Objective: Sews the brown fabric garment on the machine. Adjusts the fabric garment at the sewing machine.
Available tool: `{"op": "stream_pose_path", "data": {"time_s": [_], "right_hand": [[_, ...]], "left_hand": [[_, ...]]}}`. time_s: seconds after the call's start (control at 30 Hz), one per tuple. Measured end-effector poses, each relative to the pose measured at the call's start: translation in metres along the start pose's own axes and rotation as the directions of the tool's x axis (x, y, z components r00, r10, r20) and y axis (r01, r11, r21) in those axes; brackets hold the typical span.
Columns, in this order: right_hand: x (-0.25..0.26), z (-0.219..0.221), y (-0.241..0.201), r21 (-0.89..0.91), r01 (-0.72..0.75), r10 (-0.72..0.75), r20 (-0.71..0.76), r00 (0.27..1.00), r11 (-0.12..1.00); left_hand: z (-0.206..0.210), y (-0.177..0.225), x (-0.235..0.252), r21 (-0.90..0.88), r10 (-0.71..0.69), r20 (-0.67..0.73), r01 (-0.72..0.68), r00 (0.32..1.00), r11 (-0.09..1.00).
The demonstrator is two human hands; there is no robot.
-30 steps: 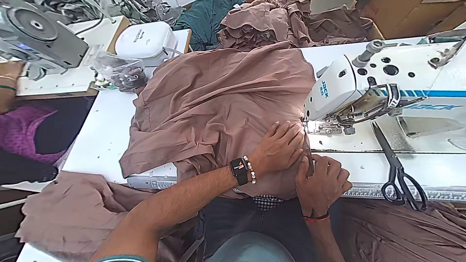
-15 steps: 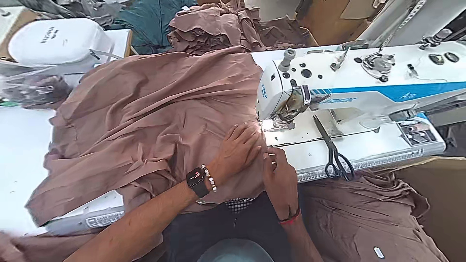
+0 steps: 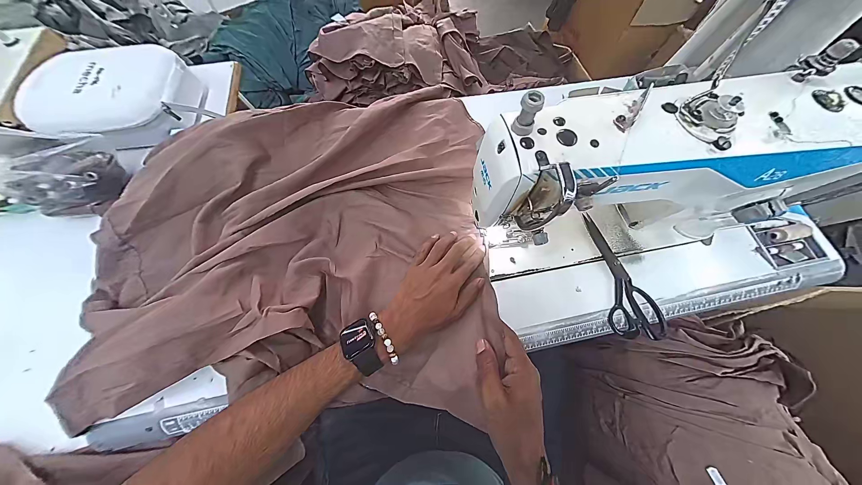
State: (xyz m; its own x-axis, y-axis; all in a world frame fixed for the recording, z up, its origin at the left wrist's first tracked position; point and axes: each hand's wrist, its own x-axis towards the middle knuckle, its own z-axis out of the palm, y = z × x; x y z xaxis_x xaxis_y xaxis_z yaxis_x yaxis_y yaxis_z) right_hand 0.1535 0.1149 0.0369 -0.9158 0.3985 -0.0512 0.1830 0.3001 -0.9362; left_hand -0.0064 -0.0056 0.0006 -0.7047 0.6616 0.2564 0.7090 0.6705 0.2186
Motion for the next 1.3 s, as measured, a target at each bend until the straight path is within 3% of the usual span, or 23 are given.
{"op": "stream_pose_path", "data": {"time_s": [0.2, 0.4, 0.57, 0.7, 0.83, 1.03, 1.3], "right_hand": [[0.008, -0.003, -0.003, -0.015, 0.001, -0.001, -0.004, 1.0, 1.0], [0.039, 0.002, 0.0, -0.073, 0.035, -0.036, -0.019, 0.999, 0.997], [0.054, 0.004, 0.003, -0.305, 0.03, -0.014, 0.054, 0.998, 0.952], [0.047, -0.004, 0.0, -0.259, 0.006, 0.026, 0.118, 0.993, 0.966], [0.059, -0.001, -0.002, -0.194, 0.006, 0.009, 0.077, 0.997, 0.981], [0.071, 0.006, -0.005, -0.331, -0.007, 0.023, 0.043, 0.999, 0.944], [0.087, 0.012, -0.006, -0.481, 0.074, -0.092, -0.014, 0.996, 0.873]], "left_hand": [[0.002, 0.003, 0.004, 0.011, -0.001, -0.03, 0.002, 1.0, 1.0], [0.002, -0.005, 0.014, 0.064, 0.085, -0.132, -0.077, 0.988, 0.995], [-0.002, -0.006, 0.011, 0.064, 0.094, -0.08, -0.089, 0.992, 0.994], [-0.002, -0.008, 0.006, 0.045, 0.063, -0.042, -0.061, 0.997, 0.997], [-0.003, -0.013, 0.01, 0.054, 0.092, -0.066, -0.088, 0.994, 0.995], [-0.007, -0.023, 0.016, 0.059, 0.136, -0.057, -0.133, 0.989, 0.989], [-0.009, -0.033, 0.027, 0.054, 0.253, -0.085, -0.249, 0.964, 0.967]]}}
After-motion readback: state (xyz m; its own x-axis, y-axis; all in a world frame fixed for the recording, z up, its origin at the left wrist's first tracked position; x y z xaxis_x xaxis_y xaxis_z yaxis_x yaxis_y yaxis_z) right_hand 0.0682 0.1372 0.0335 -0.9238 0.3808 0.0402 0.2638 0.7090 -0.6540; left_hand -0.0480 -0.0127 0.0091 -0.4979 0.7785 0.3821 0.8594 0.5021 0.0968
